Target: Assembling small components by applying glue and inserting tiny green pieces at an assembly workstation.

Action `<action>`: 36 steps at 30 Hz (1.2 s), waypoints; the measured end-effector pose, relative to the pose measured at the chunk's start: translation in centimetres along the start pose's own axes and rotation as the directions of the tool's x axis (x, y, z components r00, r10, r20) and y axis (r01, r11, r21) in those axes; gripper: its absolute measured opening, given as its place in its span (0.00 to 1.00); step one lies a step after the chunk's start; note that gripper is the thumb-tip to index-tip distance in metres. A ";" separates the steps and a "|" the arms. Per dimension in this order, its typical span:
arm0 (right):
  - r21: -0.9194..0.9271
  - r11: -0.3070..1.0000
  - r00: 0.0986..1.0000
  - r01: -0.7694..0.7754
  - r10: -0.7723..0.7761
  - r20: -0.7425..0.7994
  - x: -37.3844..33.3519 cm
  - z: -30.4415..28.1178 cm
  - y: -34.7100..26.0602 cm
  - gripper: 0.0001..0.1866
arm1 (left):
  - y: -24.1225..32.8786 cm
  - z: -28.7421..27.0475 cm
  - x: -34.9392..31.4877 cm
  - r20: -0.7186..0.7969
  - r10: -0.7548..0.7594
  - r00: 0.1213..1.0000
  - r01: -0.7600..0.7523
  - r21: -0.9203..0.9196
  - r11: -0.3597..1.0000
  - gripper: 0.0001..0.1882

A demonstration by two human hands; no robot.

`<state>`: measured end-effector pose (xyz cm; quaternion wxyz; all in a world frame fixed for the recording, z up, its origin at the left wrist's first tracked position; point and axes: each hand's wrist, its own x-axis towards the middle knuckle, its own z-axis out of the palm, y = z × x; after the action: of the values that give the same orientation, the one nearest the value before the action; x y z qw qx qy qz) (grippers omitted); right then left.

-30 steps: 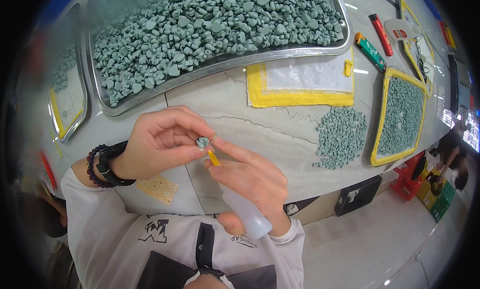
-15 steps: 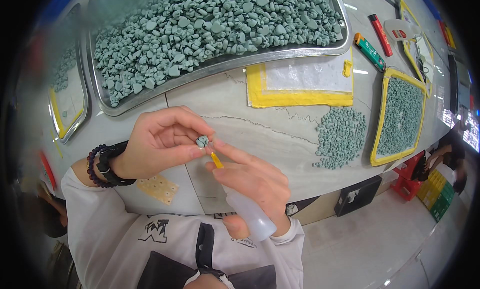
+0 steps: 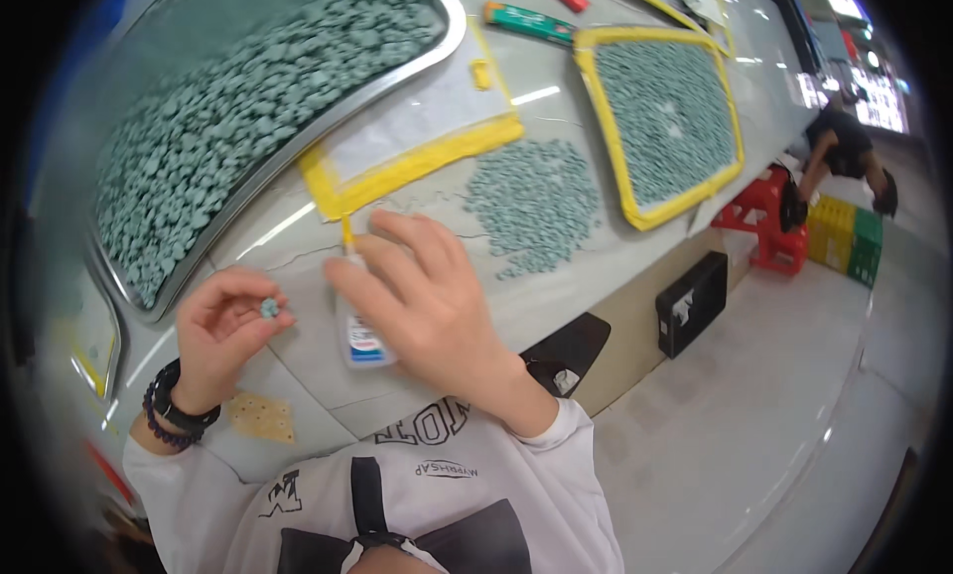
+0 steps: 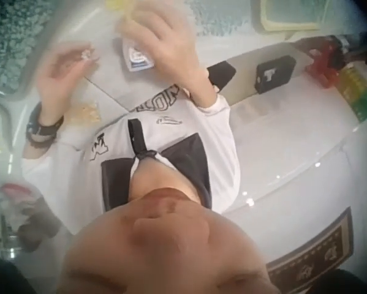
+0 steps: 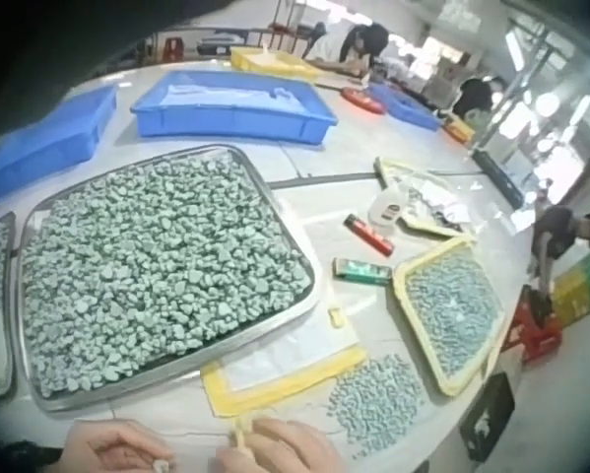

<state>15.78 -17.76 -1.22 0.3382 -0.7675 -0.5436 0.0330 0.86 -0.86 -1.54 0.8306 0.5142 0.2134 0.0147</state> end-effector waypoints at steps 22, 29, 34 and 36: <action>-0.437 0.804 0.895 -0.403 0.247 -0.371 -7.5 -9.6 8.1 0.09 | 0.0 -0.2 -0.4 -0.038 -0.028 0.999 0.033 0.147 0.989 0.13; 0.090 0.970 0.890 -0.225 0.242 -0.386 -4.1 -8.0 0.9 0.11 | -0.4 -0.4 -0.2 -0.033 -0.018 0.999 0.022 0.128 0.992 0.13; 0.442 0.894 0.976 -0.070 0.153 -0.156 -0.3 -1.9 -2.7 0.10 | 0.1 0.6 0.4 0.029 0.111 0.993 -0.114 0.148 0.982 0.15; 0.518 0.850 0.975 -0.097 0.187 -0.124 0.5 -0.4 -3.3 0.09 | 0.3 0.6 0.2 0.036 0.165 0.986 -0.168 0.111 0.980 0.15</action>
<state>13.44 -16.91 1.08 0.5701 -0.6892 -0.4264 0.1345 1.32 -1.17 -1.07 0.7987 0.5767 0.1590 0.0649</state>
